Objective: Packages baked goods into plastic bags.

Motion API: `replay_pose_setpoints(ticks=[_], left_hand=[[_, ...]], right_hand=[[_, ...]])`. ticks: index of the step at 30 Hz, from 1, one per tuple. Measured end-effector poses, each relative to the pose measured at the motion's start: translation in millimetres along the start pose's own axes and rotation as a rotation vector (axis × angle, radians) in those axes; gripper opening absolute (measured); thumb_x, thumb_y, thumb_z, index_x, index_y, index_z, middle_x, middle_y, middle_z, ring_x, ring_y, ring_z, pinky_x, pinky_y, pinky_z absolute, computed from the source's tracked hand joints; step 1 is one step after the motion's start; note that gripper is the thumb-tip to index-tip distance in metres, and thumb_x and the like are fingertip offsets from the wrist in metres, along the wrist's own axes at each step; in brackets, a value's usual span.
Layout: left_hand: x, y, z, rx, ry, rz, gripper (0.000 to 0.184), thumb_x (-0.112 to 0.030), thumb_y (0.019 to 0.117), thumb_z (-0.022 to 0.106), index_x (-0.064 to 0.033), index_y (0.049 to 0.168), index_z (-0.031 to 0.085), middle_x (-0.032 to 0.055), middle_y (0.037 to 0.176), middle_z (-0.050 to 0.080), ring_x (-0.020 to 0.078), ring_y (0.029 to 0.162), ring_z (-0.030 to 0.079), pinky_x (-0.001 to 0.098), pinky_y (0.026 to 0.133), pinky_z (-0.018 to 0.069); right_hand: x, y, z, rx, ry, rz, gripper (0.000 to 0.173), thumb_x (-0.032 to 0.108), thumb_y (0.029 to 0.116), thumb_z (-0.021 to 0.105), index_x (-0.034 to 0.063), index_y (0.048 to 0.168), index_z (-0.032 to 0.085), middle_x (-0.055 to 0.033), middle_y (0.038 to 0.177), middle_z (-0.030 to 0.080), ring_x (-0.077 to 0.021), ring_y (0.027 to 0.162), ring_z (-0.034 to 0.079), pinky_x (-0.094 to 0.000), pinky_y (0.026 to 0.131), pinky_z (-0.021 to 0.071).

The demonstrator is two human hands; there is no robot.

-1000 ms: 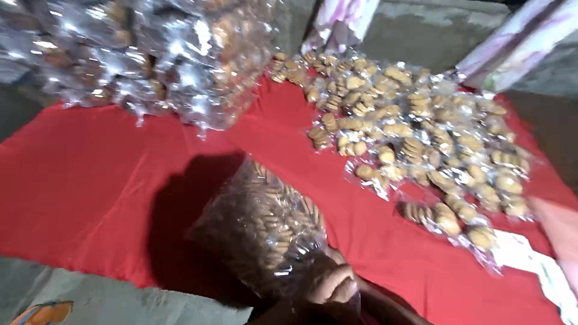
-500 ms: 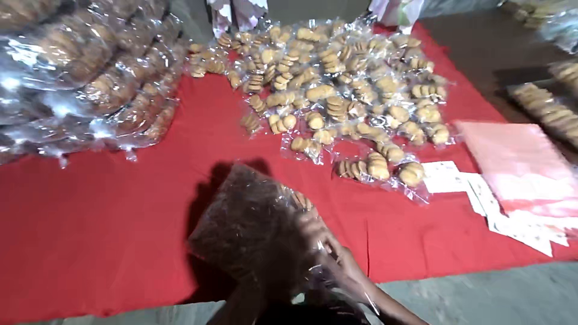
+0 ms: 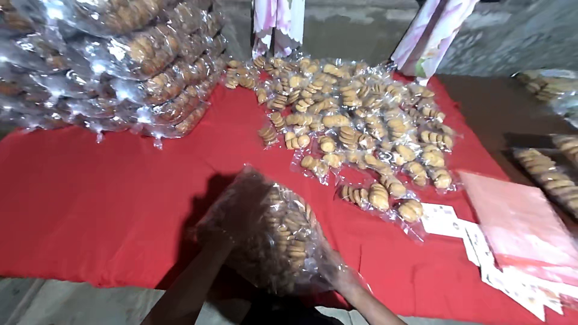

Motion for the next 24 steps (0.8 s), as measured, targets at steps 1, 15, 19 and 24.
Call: replay_pose_setpoints(ticks=[1,15,19,24], left_hand=[[9,-4,-7,-0.076,0.030,0.008,0.057,-0.033,0.1069,0.040,-0.0043,0.156,0.038,0.0150,0.161,0.038,0.0333,0.152,0.031,0.0625,0.123,0.0131],[29,38,21,0.134,0.322,-0.200,0.059,-0.041,0.1097,0.031,-0.0165,0.163,0.026,0.0101,0.170,0.019,0.0349,0.157,0.008,0.0677,0.120,-0.0011],[36,34,34,0.062,0.183,-0.093,0.059,-0.040,0.1090,0.036,-0.0105,0.160,0.031,0.0128,0.167,0.026,0.0348,0.156,0.016,0.0630,0.122,0.0045],[-97,-42,50,0.173,0.067,0.382,0.094,-0.064,0.0905,0.062,-0.0040,0.158,0.035,0.0186,0.163,0.034,0.0383,0.151,0.030,0.0593,0.123,0.0204]], right_hand=[[-5,3,0,-0.029,-0.012,0.019,0.080,0.014,0.0967,0.060,-0.0017,0.161,0.015,-0.0257,0.134,0.062,-0.0299,0.119,0.066,-0.0462,0.105,0.0509],[9,23,12,0.067,-0.187,-0.009,0.054,0.018,0.1011,0.057,-0.0097,0.146,0.045,-0.0281,0.133,0.062,-0.0344,0.126,0.060,-0.0455,0.111,0.0432],[2,21,14,0.090,-0.203,0.068,0.056,0.020,0.1002,0.060,-0.0070,0.147,0.045,-0.0278,0.131,0.062,-0.0373,0.124,0.061,-0.0505,0.109,0.0448],[-9,17,9,-0.116,0.284,-0.139,0.064,0.017,0.0934,0.064,-0.0092,0.148,0.042,-0.0236,0.127,0.065,-0.0233,0.116,0.065,-0.0397,0.103,0.0507]])
Point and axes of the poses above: each hand's wrist, its own y-axis towards the middle knuckle, its own z-axis out of the palm, x = y × z, the point moved 10 cm from there along y, towards the middle knuckle
